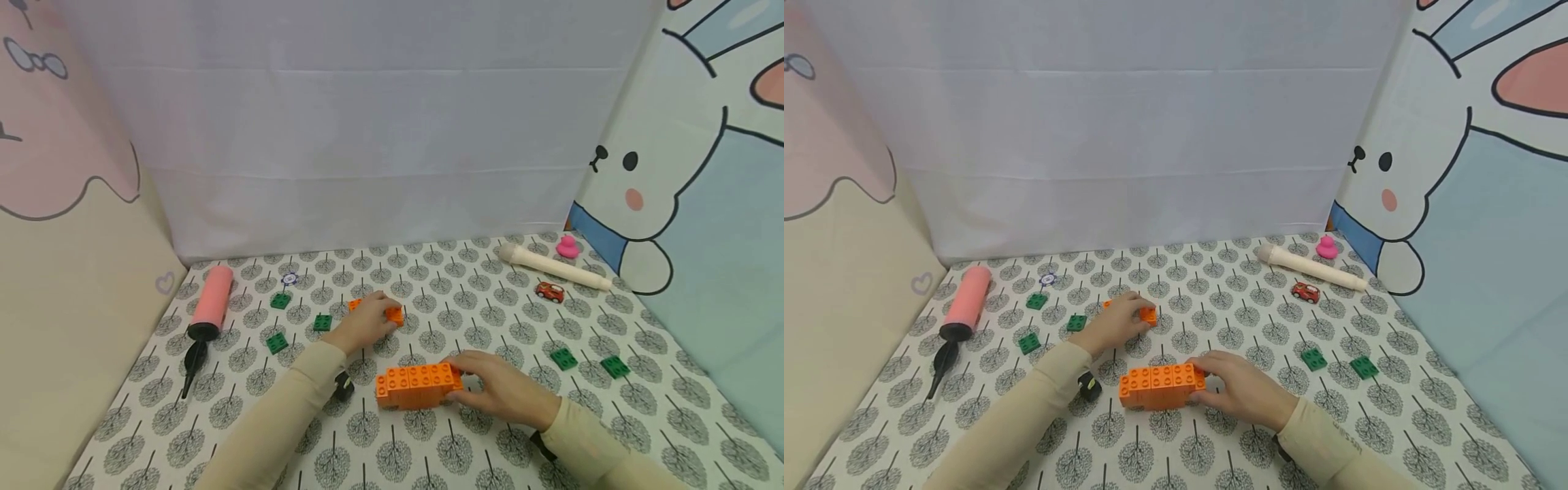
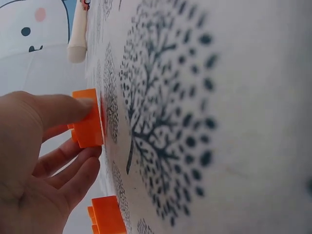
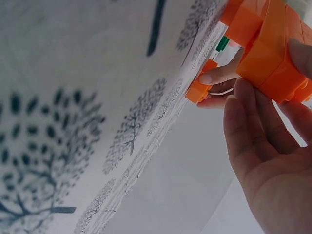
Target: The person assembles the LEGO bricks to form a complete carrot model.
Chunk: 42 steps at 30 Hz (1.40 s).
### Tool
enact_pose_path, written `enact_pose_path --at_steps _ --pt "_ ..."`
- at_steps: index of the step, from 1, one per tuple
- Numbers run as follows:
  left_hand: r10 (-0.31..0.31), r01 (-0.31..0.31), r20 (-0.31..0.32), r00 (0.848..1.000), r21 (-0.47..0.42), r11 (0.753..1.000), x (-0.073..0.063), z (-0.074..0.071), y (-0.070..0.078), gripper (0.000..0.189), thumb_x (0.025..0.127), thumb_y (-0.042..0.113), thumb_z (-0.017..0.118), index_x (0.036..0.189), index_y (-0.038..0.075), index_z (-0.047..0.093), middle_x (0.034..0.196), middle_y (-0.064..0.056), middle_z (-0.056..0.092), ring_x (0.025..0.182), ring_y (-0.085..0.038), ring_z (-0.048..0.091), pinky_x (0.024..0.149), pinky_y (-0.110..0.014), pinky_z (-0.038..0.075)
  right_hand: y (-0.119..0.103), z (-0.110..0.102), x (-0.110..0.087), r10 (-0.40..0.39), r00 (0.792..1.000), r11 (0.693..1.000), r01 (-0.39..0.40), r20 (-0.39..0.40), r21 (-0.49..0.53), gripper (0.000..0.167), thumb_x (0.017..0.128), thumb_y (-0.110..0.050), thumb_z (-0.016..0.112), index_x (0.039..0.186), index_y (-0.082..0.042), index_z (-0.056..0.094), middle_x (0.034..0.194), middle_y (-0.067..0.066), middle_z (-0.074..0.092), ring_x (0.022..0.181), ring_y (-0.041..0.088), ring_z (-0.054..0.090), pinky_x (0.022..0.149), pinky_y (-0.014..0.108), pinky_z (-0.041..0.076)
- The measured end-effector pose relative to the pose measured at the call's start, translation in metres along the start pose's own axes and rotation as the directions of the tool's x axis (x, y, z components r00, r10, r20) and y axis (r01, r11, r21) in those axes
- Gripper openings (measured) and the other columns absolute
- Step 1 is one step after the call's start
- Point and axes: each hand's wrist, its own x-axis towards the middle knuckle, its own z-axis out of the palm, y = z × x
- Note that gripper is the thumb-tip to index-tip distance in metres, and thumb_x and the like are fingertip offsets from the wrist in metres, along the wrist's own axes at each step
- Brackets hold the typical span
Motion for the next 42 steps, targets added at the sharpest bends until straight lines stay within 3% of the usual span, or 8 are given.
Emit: enact_pose_path --at_steps 7,13,17,21,25,29,34,42 --pt "0.004 -0.010 -0.047 0.999 -0.125 0.992 -0.017 -0.008 0.010 0.046 0.090 0.025 0.073 0.133 0.011 0.063 0.121 -0.002 0.058 0.108 -0.016 0.055 0.096 -0.035 0.052 0.001 -0.002 0.001 -0.005 1.000 1.000 0.005 -0.005 0.002 0.045 0.094 -0.044 0.067 0.133 -0.023 0.063 0.127 -0.009 0.064 0.113 0.012 0.061 0.099 0.042 0.053" --pt "0.090 -0.117 -0.140 0.986 -0.201 0.973 -0.040 -0.018 0.022 0.041 0.091 0.022 0.073 0.130 0.013 0.065 0.117 0.004 0.059 0.106 -0.011 0.057 0.095 -0.027 0.053 0.002 -0.001 0.001 -0.014 1.000 1.000 0.013 -0.015 -0.016 0.046 0.093 -0.042 0.068 0.133 -0.021 0.063 0.127 -0.007 0.065 0.113 0.013 0.061 0.099 0.042 0.053" --pt "0.180 -0.227 -0.195 0.964 -0.256 0.940 -0.056 -0.023 0.034 0.038 0.090 0.018 0.074 0.127 0.013 0.067 0.117 0.005 0.060 0.104 -0.010 0.058 0.092 -0.030 0.056 0.002 -0.002 0.001 -0.021 1.000 1.000 0.021 -0.021 -0.005 0.046 0.092 -0.040 0.070 0.134 -0.021 0.062 0.128 -0.007 0.065 0.115 0.014 0.061 0.099 0.042 0.053" --pt "0.268 -0.308 -0.187 0.945 -0.239 0.921 -0.072 -0.024 0.051 0.038 0.090 0.022 0.075 0.127 0.015 0.068 0.118 0.007 0.060 0.107 -0.008 0.057 0.094 -0.029 0.054 0.002 -0.002 0.001 -0.023 1.000 1.000 0.023 -0.019 0.013 0.046 0.092 -0.039 0.070 0.134 -0.021 0.062 0.127 -0.007 0.064 0.112 0.012 0.061 0.097 0.040 0.054" --pt "0.375 -0.409 -0.190 0.907 -0.191 0.892 -0.082 -0.021 0.067 0.038 0.089 0.022 0.075 0.126 0.013 0.068 0.117 0.007 0.061 0.107 -0.008 0.057 0.095 -0.026 0.052 0.002 -0.002 0.000 -0.034 0.999 0.999 0.034 -0.020 0.022 0.045 0.093 -0.038 0.070 0.134 -0.022 0.062 0.128 -0.008 0.064 0.111 0.012 0.061 0.096 0.040 0.055" --pt "0.454 -0.495 -0.220 0.864 -0.198 0.846 -0.085 -0.015 0.079 0.037 0.087 0.015 0.077 0.122 0.007 0.069 0.114 0.001 0.062 0.104 -0.011 0.058 0.093 -0.023 0.053 0.002 -0.001 0.000 -0.052 0.998 0.998 0.052 -0.025 0.023 0.044 0.092 -0.036 0.071 0.134 -0.023 0.062 0.127 -0.010 0.064 0.111 0.011 0.061 0.096 0.039 0.055" --pt "0.462 -0.493 -0.199 0.864 -0.152 0.857 -0.089 -0.008 0.089 0.037 0.087 0.015 0.076 0.122 0.006 0.069 0.116 -0.003 0.062 0.103 -0.012 0.058 0.091 -0.020 0.053 0.002 0.000 0.000 -0.052 0.998 0.998 0.053 -0.031 0.030 0.045 0.091 -0.034 0.073 0.133 -0.023 0.062 0.124 -0.011 0.065 0.110 0.009 0.062 0.096 0.038 0.055" --pt "0.452 -0.482 -0.209 0.867 -0.129 0.866 -0.088 -0.004 0.088 0.038 0.086 0.015 0.076 0.122 0.006 0.069 0.116 -0.001 0.061 0.104 -0.010 0.058 0.091 -0.018 0.052 0.002 0.000 0.001 -0.040 0.999 0.999 0.040 -0.025 0.034 0.045 0.092 -0.038 0.070 0.135 -0.026 0.061 0.126 -0.013 0.064 0.110 0.009 0.061 0.096 0.039 0.055"
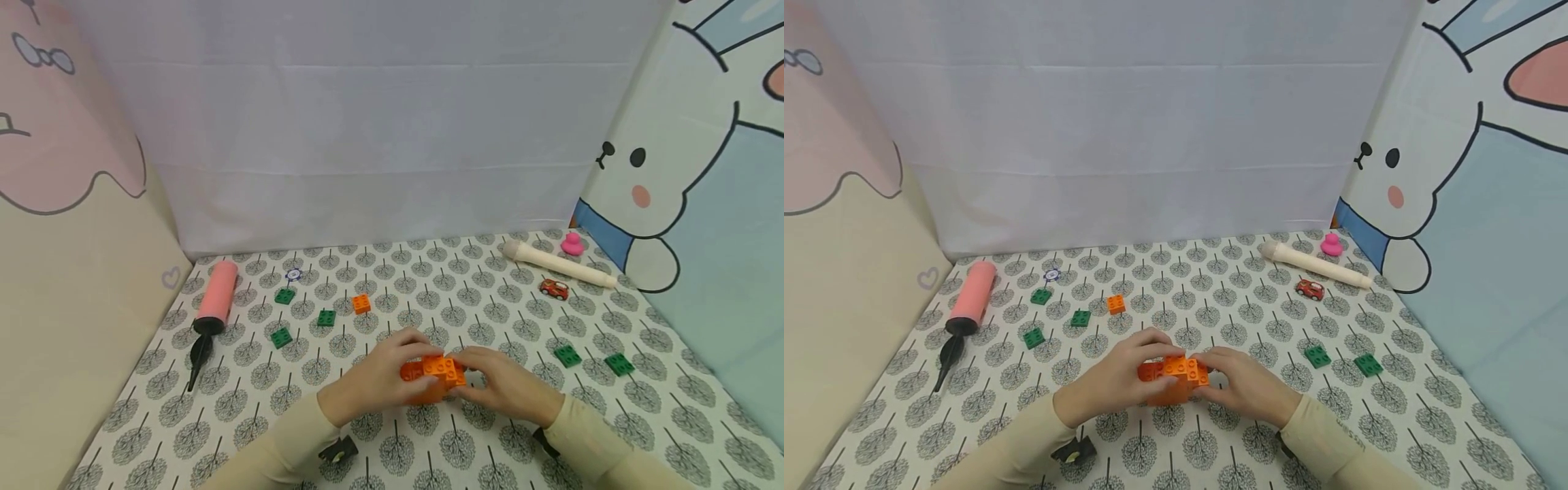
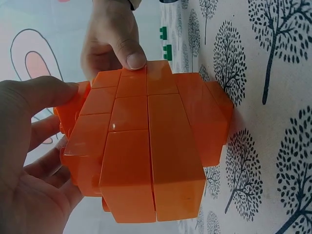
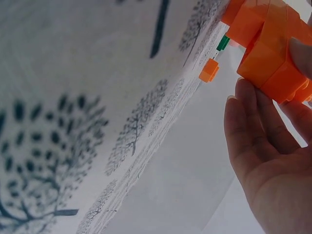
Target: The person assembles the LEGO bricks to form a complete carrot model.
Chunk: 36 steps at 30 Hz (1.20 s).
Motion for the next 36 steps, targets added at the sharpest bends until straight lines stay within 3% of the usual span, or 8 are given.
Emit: enact_pose_path --at_steps 11,22,36 --pt "-0.097 0.096 0.065 0.993 0.015 0.995 0.0011 -0.0012 0.0030 0.040 0.088 0.017 0.074 0.127 0.010 0.068 0.117 0.002 0.060 0.101 -0.007 0.056 0.088 -0.016 0.051 0.0005 0.0004 -0.0006 -0.026 0.999 1.000 0.025 -0.020 -0.008 0.044 0.092 -0.036 0.072 0.133 -0.024 0.062 0.124 -0.013 0.065 0.112 0.009 0.062 0.097 0.038 0.054" --pt "-0.093 0.087 0.084 0.992 0.064 0.994 0.0023 -0.0017 0.0058 0.041 0.086 0.017 0.076 0.126 0.008 0.068 0.105 0.002 0.058 0.086 -0.008 0.052 0.076 -0.012 0.050 0.0014 0.0011 -0.0008 -0.038 0.999 0.999 0.038 -0.027 -0.014 0.042 0.092 -0.039 0.071 0.132 -0.026 0.063 0.121 -0.015 0.065 0.110 0.008 0.062 0.097 0.038 0.054" --pt "-0.070 0.067 0.055 0.996 0.043 0.997 -0.0009 -0.0001 0.0039 0.043 0.086 0.016 0.076 0.127 0.007 0.068 0.102 0.002 0.057 0.085 -0.009 0.051 0.074 -0.013 0.050 0.0015 0.0005 -0.0002 -0.010 1.000 1.000 0.010 -0.012 -0.021 0.046 0.092 -0.046 0.067 0.133 -0.025 0.063 0.121 -0.015 0.065 0.111 0.008 0.061 0.098 0.039 0.053"
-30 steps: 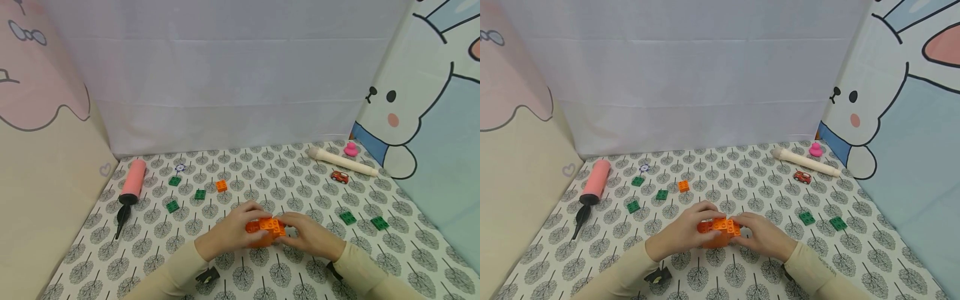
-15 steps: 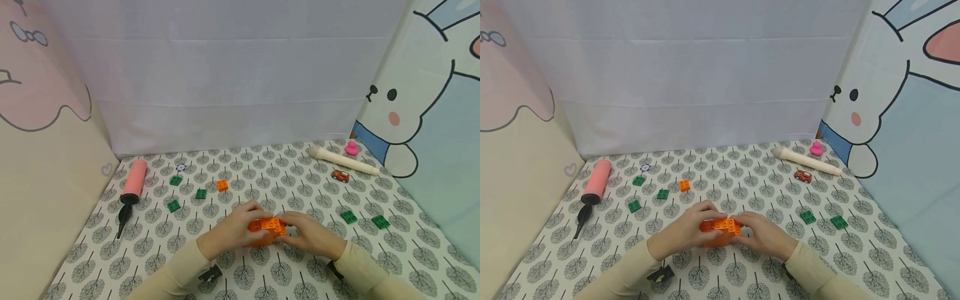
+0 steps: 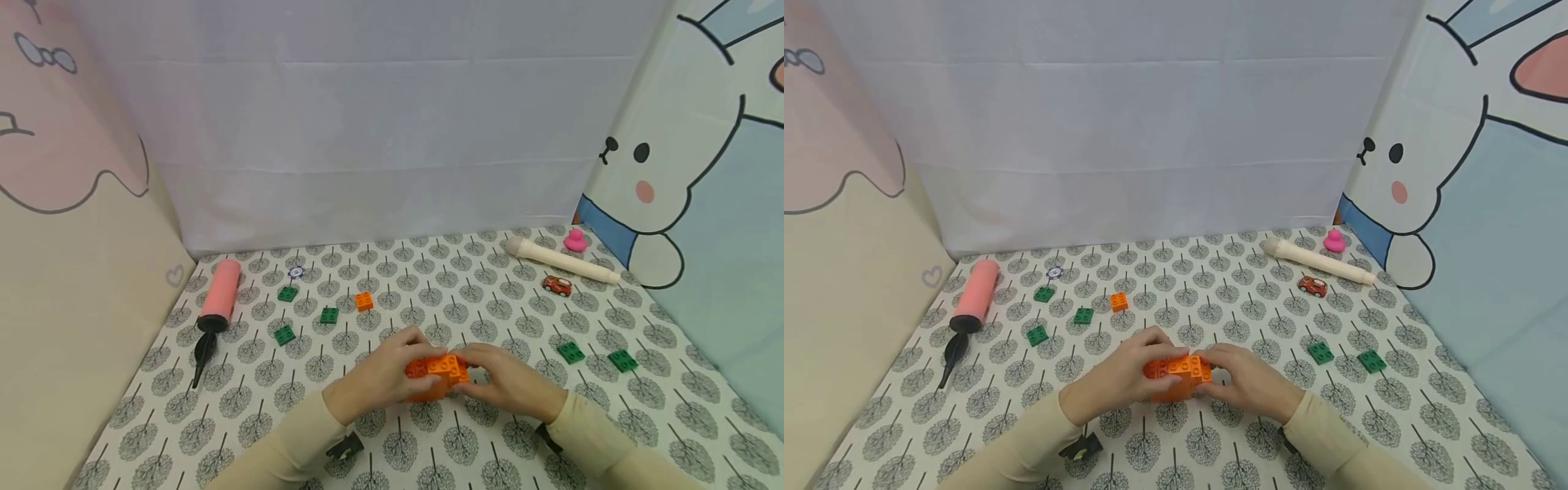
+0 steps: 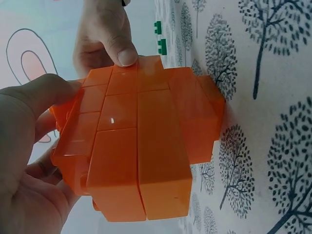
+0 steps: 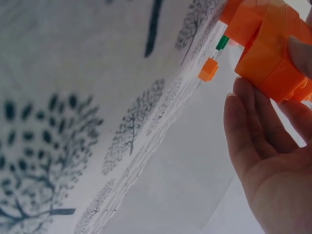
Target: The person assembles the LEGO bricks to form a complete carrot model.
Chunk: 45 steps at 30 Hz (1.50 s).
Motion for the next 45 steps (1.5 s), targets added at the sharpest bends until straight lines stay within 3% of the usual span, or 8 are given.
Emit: enact_pose_path --at_steps 4,10,17,23,28,32,39,45 --pt "0.012 -0.011 -0.008 1.000 0.013 1.000 -0.001 0.001 -0.002 0.043 0.088 0.020 0.075 0.129 0.009 0.067 0.109 0.001 0.060 0.091 -0.010 0.055 0.079 -0.015 0.051 0.001 0.001 -0.001 -0.009 1.000 1.000 0.009 -0.006 0.011 0.045 0.093 -0.044 0.068 0.133 -0.026 0.062 0.122 -0.015 0.065 0.112 0.009 0.061 0.099 0.039 0.053" --pt "-0.104 0.106 -0.042 0.994 0.066 0.992 -0.001 -0.015 -0.011 0.051 0.098 0.041 0.061 0.142 0.017 0.056 0.133 -0.004 0.059 0.120 -0.020 0.058 0.104 -0.034 0.050 0.001 0.002 -0.001 -0.006 1.000 1.000 0.006 -0.005 0.028 0.044 0.093 -0.041 0.069 0.133 -0.025 0.062 0.125 -0.012 0.065 0.113 0.010 0.062 0.099 0.040 0.053" --pt "-0.233 0.250 -0.154 0.960 0.102 0.963 0.006 -0.039 -0.065 0.047 0.098 0.038 0.062 0.138 0.013 0.059 0.131 -0.006 0.060 0.122 -0.025 0.057 0.106 -0.043 0.048 0.001 0.000 -0.001 0.036 0.999 0.999 -0.036 0.007 0.010 0.047 0.093 -0.045 0.067 0.134 -0.023 0.061 0.126 -0.009 0.065 0.111 0.009 0.062 0.098 0.041 0.054" --pt "-0.360 0.375 -0.116 0.926 0.151 0.915 0.009 -0.040 -0.111 0.049 0.094 0.027 0.071 0.138 0.008 0.058 0.139 -0.014 0.055 0.129 -0.033 0.051 0.110 -0.048 0.044 0.000 0.000 0.000 0.041 0.999 0.999 -0.042 0.021 0.017 0.046 0.093 -0.044 0.067 0.134 -0.024 0.062 0.126 -0.010 0.064 0.111 0.009 0.061 0.098 0.041 0.053" --pt "-0.462 0.470 -0.084 0.883 0.163 0.868 0.010 -0.037 -0.133 0.050 0.093 0.023 0.072 0.139 0.008 0.057 0.144 -0.017 0.051 0.136 -0.037 0.044 0.115 -0.053 0.036 0.000 0.001 0.000 0.029 0.999 1.000 -0.029 0.017 0.010 0.046 0.093 -0.045 0.067 0.134 -0.023 0.062 0.126 -0.010 0.064 0.110 0.008 0.061 0.097 0.041 0.054" --pt "-0.497 0.504 -0.083 0.864 0.177 0.845 0.011 -0.035 -0.140 0.051 0.092 0.022 0.073 0.138 0.007 0.058 0.142 -0.019 0.052 0.133 -0.038 0.047 0.113 -0.053 0.038 -0.001 0.001 0.000 0.026 1.000 1.000 -0.026 0.013 0.002 0.049 0.093 -0.047 0.066 0.134 -0.022 0.062 0.126 -0.010 0.064 0.110 0.008 0.061 0.097 0.041 0.054" --pt "-0.498 0.504 -0.083 0.863 0.206 0.839 0.013 -0.033 -0.143 0.047 0.090 0.013 0.074 0.134 0.001 0.061 0.123 -0.018 0.065 0.099 -0.026 0.061 0.087 -0.040 0.056 -0.002 0.000 -0.001 0.043 0.999 0.999 -0.043 0.020 -0.011 0.051 0.093 -0.048 0.065 0.136 -0.020 0.060 0.126 -0.008 0.064 0.111 0.010 0.062 0.098 0.041 0.053" --pt "-0.541 0.544 -0.066 0.838 0.181 0.820 0.014 -0.033 -0.141 0.045 0.090 0.009 0.072 0.133 0.003 0.062 0.121 -0.017 0.065 0.092 -0.023 0.059 0.086 -0.039 0.055 -0.002 -0.001 -0.001 0.056 0.998 0.998 -0.055 0.020 -0.010 0.051 0.093 -0.047 0.066 0.136 -0.021 0.060 0.128 -0.008 0.064 0.115 0.012 0.061 0.101 0.043 0.051"
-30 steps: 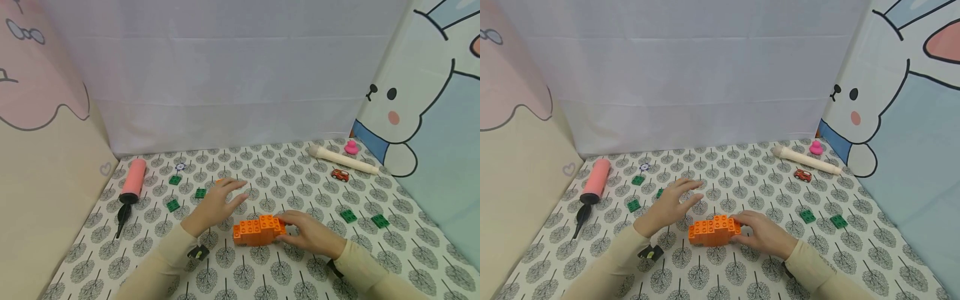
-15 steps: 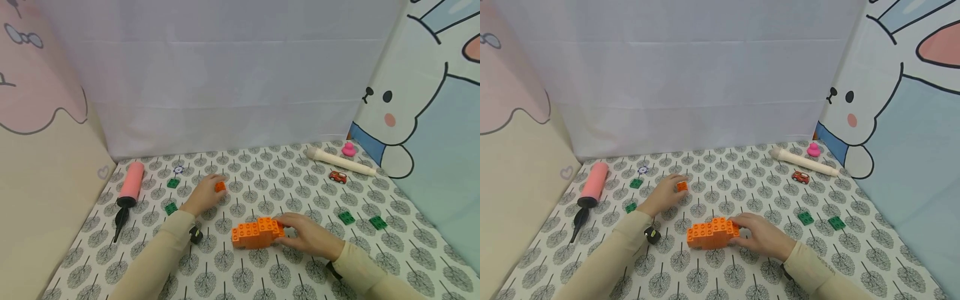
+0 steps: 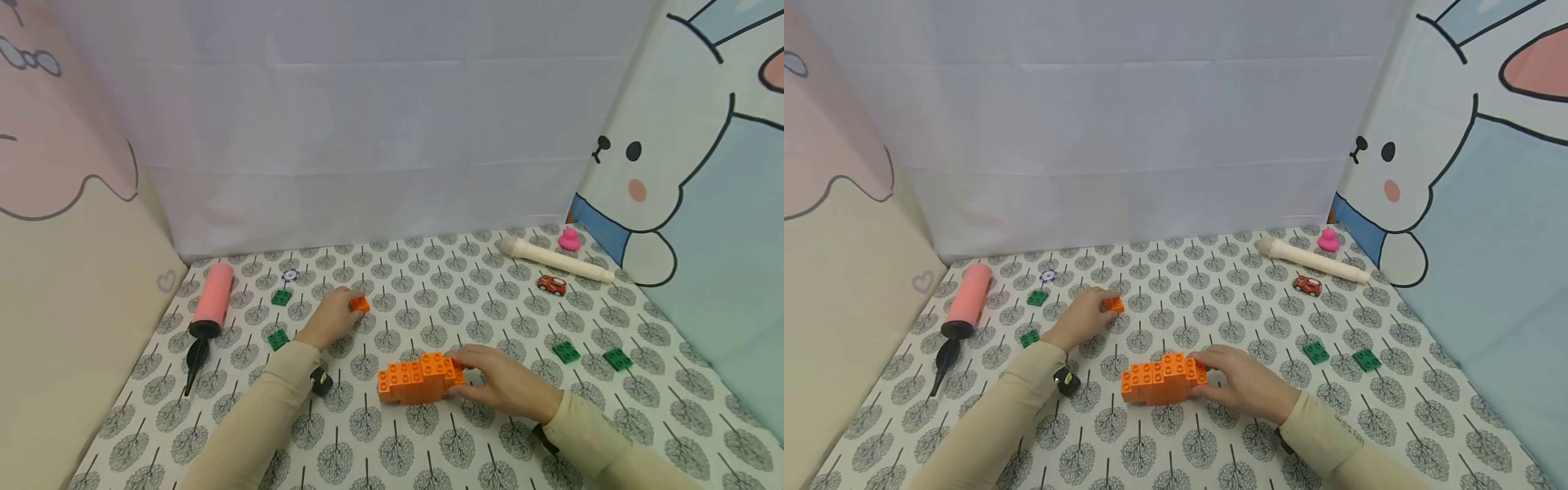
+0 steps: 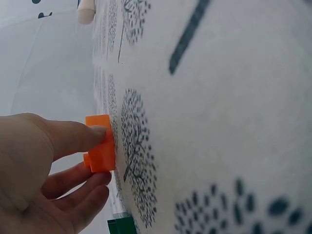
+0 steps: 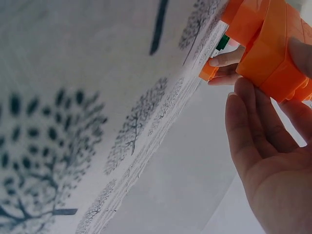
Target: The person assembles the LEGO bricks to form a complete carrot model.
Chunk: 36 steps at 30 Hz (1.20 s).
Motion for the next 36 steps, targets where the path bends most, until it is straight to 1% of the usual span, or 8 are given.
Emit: enact_pose_path --at_steps 6,8,11,15,20,23,26,36 --pt "0.004 -0.004 0.008 1.000 -0.038 0.999 -0.004 -0.001 -0.001 0.046 0.092 0.011 0.070 0.136 0.007 0.060 0.124 -0.014 0.064 0.093 -0.022 0.059 0.079 -0.035 0.056 -0.001 0.000 0.000 -0.016 1.000 1.000 0.016 0.002 0.006 0.049 0.094 -0.045 0.066 0.136 -0.020 0.060 0.127 -0.009 0.064 0.111 0.009 0.061 0.099 0.041 0.053" --pt "0.035 -0.035 -0.007 0.999 -0.053 0.998 -0.007 -0.002 0.000 0.046 0.092 0.014 0.070 0.137 0.009 0.060 0.124 -0.011 0.063 0.097 -0.022 0.060 0.076 -0.034 0.056 -0.001 0.001 0.001 -0.019 1.000 1.000 0.019 0.004 0.006 0.049 0.094 -0.045 0.066 0.136 -0.021 0.060 0.127 -0.009 0.064 0.112 0.010 0.061 0.099 0.041 0.053" --pt "0.116 -0.120 -0.051 0.992 -0.092 0.989 -0.017 -0.006 0.007 0.046 0.093 0.020 0.070 0.136 0.009 0.061 0.124 -0.006 0.063 0.106 -0.021 0.060 0.085 -0.034 0.056 -0.001 0.001 0.001 -0.023 1.000 1.000 0.023 0.004 0.002 0.049 0.094 -0.044 0.067 0.136 -0.021 0.061 0.127 -0.008 0.064 0.113 0.011 0.061 0.100 0.041 0.053" --pt "0.234 -0.248 -0.091 0.968 -0.224 0.942 -0.040 -0.012 0.027 0.042 0.093 0.021 0.070 0.132 0.009 0.064 0.122 -0.001 0.064 0.107 -0.018 0.062 0.093 -0.031 0.056 -0.001 0.000 0.001 -0.024 1.000 1.000 0.024 -0.002 0.002 0.049 0.093 -0.043 0.068 0.135 -0.020 0.061 0.128 -0.008 0.064 0.115 0.012 0.061 0.101 0.042 0.052" --pt "0.329 -0.342 -0.098 0.939 -0.346 0.874 -0.071 -0.015 0.052 0.039 0.092 0.021 0.072 0.129 0.012 0.067 0.120 0.004 0.065 0.102 -0.012 0.063 0.091 -0.027 0.056 -0.001 -0.001 0.001 -0.015 1.000 1.000 0.015 -0.001 0.000 0.050 0.093 -0.045 0.067 0.135 -0.019 0.061 0.129 -0.006 0.064 0.117 0.014 0.060 0.102 0.043 0.051" --pt "0.365 -0.375 -0.097 0.926 -0.354 0.857 -0.084 -0.015 0.064 0.038 0.092 0.022 0.073 0.128 0.015 0.068 0.119 0.006 0.064 0.101 -0.011 0.063 0.089 -0.030 0.057 -0.001 -0.001 0.001 -0.014 1.000 1.000 0.014 -0.001 -0.001 0.049 0.093 -0.046 0.067 0.135 -0.020 0.062 0.129 -0.006 0.064 0.118 0.015 0.060 0.102 0.044 0.051" --pt "0.398 -0.409 -0.102 0.912 -0.325 0.853 -0.091 -0.014 0.073 0.037 0.092 0.024 0.072 0.128 0.015 0.068 0.119 0.007 0.064 0.102 -0.010 0.061 0.090 -0.031 0.056 0.000 -0.001 0.001 -0.020 1.000 1.000 0.020 -0.005 0.002 0.048 0.093 -0.046 0.067 0.134 -0.021 0.062 0.128 -0.007 0.064 0.118 0.015 0.060 0.102 0.043 0.051" --pt "0.494 -0.502 -0.105 0.863 -0.294 0.813 -0.099 -0.007 0.079 0.038 0.091 0.021 0.073 0.128 0.012 0.068 0.123 0.003 0.063 0.112 -0.012 0.060 0.095 -0.028 0.054 0.000 0.000 0.001 -0.015 1.000 1.000 0.016 -0.009 0.010 0.048 0.092 -0.042 0.069 0.134 -0.021 0.062 0.128 -0.007 0.065 0.116 0.014 0.061 0.101 0.043 0.052"
